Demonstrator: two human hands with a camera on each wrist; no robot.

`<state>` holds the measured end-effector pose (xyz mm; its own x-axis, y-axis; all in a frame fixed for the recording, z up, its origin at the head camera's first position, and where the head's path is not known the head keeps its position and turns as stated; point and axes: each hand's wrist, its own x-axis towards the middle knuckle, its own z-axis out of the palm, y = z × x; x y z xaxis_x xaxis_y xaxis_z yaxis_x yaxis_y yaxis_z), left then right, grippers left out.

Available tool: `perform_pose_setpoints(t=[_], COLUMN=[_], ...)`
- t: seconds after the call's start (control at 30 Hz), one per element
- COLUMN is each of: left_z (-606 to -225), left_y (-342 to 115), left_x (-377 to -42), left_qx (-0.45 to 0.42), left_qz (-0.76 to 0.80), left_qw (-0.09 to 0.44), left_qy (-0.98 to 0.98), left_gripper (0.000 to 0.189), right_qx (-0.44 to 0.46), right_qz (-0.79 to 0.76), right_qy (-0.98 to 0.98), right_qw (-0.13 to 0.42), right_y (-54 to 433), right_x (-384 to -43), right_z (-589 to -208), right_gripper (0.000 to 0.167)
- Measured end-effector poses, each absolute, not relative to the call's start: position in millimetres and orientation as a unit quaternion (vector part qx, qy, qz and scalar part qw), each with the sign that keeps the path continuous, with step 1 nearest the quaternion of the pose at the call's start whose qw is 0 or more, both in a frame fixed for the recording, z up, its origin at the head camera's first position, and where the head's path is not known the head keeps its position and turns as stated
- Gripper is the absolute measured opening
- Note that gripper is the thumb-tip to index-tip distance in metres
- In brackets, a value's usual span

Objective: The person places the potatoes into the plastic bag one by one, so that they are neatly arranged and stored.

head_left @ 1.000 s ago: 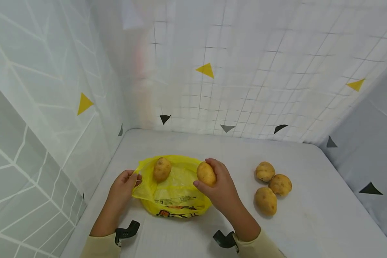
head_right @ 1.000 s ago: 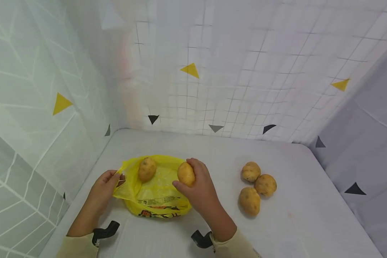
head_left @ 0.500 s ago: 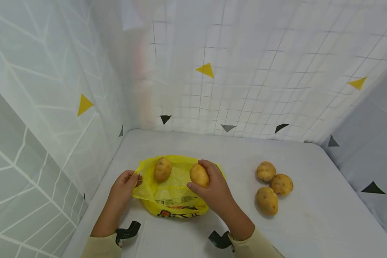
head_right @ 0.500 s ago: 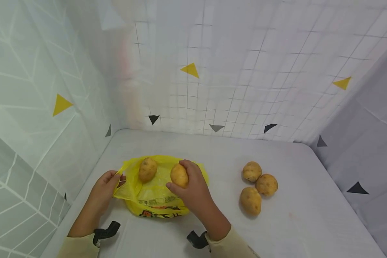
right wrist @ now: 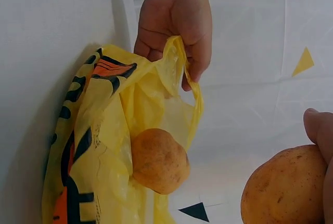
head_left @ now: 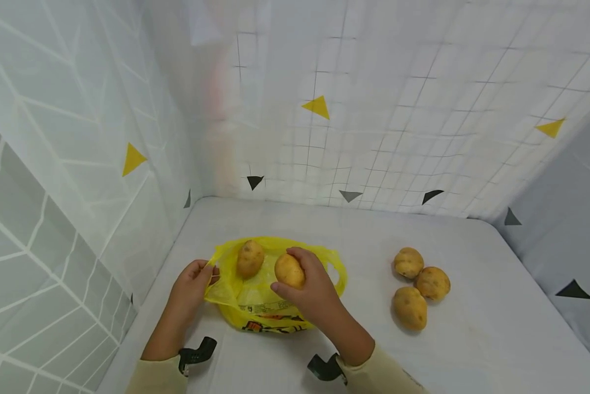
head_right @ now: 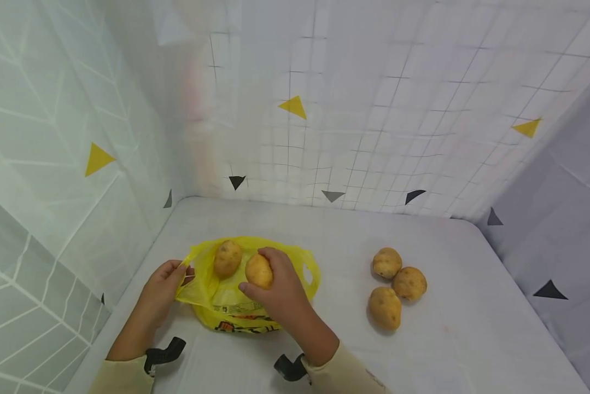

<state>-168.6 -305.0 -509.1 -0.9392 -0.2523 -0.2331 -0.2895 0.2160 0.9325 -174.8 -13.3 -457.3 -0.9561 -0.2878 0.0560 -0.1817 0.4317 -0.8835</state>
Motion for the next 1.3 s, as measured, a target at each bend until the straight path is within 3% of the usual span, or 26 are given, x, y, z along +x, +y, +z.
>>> perform_pose_setpoints(t=[0.9,1.3], left_z=[-502.7,-505.9], left_y=[-302.9,-301.3], left_x=[-170.4,-168.3], left_qx=[-0.182,-0.195], left_qz=[0.588,0.587], left_qw=[0.011,0.01], left_qy=[0.788,0.786], left_gripper=[0.036,0.034], right_qx=[-0.161,-0.139], right_qz=[-0.509,-0.509], right_qy=[0.841,0.844], right_qw=[0.09,0.096], right_y=[-46.5,-63.0], right_x=[-177.6,-176.7], right_z=[-486.9,-506.1], right_gripper=[0.078,0.072])
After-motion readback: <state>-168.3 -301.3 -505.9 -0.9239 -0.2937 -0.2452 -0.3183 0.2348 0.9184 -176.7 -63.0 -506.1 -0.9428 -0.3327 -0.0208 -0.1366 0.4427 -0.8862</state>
